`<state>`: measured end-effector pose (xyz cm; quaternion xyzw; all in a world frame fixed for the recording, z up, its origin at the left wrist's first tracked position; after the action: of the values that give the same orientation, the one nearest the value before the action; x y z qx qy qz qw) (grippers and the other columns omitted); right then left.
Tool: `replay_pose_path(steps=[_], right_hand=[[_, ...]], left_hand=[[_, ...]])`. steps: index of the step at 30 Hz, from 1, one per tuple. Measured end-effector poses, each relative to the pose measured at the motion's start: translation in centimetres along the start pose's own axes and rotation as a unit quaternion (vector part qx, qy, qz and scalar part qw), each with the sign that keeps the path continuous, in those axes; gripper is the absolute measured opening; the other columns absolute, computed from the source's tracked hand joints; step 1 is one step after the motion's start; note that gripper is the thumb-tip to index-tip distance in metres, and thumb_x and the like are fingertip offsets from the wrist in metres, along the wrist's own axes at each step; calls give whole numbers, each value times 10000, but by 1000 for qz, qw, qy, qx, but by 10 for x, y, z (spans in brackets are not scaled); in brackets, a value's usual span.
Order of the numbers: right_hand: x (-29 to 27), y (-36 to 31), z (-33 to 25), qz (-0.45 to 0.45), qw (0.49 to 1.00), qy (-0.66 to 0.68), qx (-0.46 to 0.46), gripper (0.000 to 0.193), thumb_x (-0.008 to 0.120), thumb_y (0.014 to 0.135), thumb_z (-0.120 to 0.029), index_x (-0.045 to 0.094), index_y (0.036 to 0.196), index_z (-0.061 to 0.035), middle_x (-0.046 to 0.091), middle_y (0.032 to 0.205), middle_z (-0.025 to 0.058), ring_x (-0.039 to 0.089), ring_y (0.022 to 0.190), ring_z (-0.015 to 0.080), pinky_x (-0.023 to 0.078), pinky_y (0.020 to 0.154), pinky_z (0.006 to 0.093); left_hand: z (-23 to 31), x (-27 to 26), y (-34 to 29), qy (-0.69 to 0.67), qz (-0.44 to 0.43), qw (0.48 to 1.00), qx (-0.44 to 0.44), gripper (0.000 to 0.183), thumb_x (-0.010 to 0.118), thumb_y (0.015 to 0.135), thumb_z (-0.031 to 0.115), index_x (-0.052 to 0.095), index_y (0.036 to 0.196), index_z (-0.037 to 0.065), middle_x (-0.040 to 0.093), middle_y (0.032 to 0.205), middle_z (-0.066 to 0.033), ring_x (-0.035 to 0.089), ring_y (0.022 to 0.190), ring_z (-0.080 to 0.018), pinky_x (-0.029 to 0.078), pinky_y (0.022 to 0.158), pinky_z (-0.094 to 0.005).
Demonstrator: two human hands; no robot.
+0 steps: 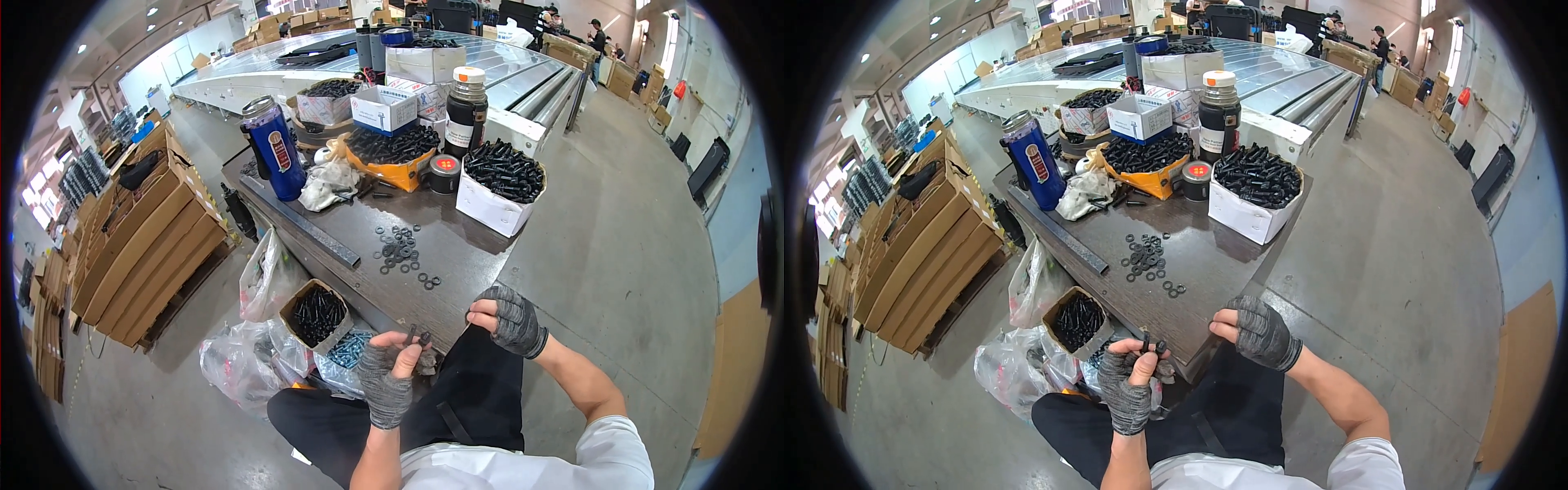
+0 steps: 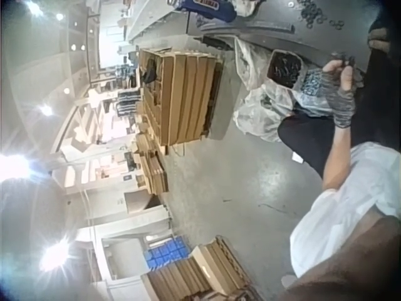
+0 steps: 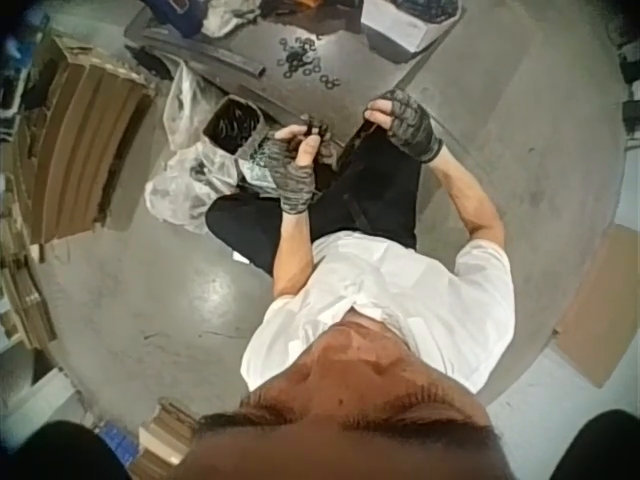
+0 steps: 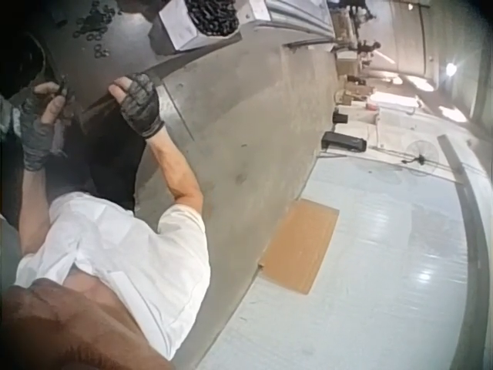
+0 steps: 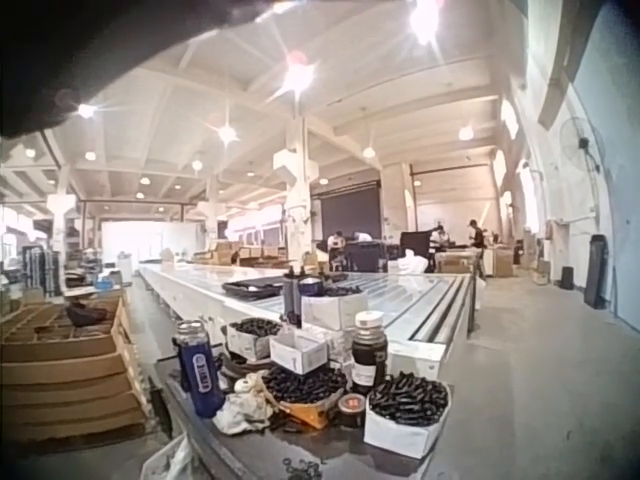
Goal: Assembling small plastic components by manually adding rubber washers to them on a workbench.
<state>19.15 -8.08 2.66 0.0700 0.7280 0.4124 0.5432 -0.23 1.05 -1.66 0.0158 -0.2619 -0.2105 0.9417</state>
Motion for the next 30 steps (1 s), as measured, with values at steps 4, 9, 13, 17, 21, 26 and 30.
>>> replay_pose_path(steps=[4, 9, 13, 17, 21, 26, 30], right_hand=[[-14, 9, 13, 54, 987, 101, 110, 272, 653, 795, 6, 657, 1057, -66, 655, 990, 92, 639, 845, 278, 516, 736, 371], [-10, 37, 11, 109, 791, 445, 404, 95, 682, 911, -91, 694, 977, -25, 704, 943, 57, 654, 872, 152, 517, 801, 293], [15, 44, -1, 95, 660, 564, 486, 190, 698, 926, -145, 670, 1047, -1, 700, 981, 79, 662, 910, 161, 528, 840, 301], [21, 47, -9, 86, 646, 566, 505, 214, 698, 932, -156, 649, 1064, 4, 695, 957, 103, 671, 890, 186, 549, 821, 325], [14, 59, -9, 94, 687, 520, 498, 233, 698, 932, -181, 658, 1066, 5, 711, 948, 100, 676, 892, 181, 543, 821, 318], [11, 73, -16, 50, 749, 459, 476, 223, 697, 925, -194, 682, 1035, -1, 718, 948, 89, 676, 901, 166, 535, 836, 309], [12, 78, -20, 35, 800, 405, 442, 202, 690, 920, -180, 690, 1017, -3, 722, 941, 76, 669, 902, 156, 530, 847, 308]], left_hand=[[-4, 8, -3, -1, -11, 1000, -20, 215, 706, 899, 35, 570, 1063, 8, 654, 935, -90, 691, 851, -228, 578, 814, -363], [2, 17, -2, -11, -26, 999, -40, 222, 711, 897, 38, 575, 1068, 1, 660, 944, -94, 691, 858, -223, 574, 827, -360], [8, 24, -3, -9, -22, 1000, -5, 223, 710, 906, 42, 580, 1083, 6, 696, 911, -98, 699, 857, -181, 549, 765, -287], [12, 17, -2, 26, -9, 999, 32, 229, 719, 896, 28, 593, 1085, 3, 682, 907, -80, 688, 858, -164, 531, 774, -271], [17, 18, -5, 23, -18, 999, 19, 212, 724, 892, 34, 605, 1064, -3, 679, 893, -74, 683, 834, -152, 524, 751, -259], [13, 16, -6, 26, -24, 999, -9, 220, 728, 896, 52, 600, 1064, -8, 682, 894, -82, 690, 824, -161, 532, 747, -265], [11, 21, -6, 32, -34, 999, -14, 205, 718, 907, 62, 598, 1057, -10, 698, 926, -108, 697, 829, -174, 544, 751, -278]])
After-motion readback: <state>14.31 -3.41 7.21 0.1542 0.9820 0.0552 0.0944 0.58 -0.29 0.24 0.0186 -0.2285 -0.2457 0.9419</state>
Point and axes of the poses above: each hand's wrist, its own y-axis towards the middle knuckle, its own x-axis out of the palm, z = x × y, the point moved 7 cm from there along y, towards the middle knuckle
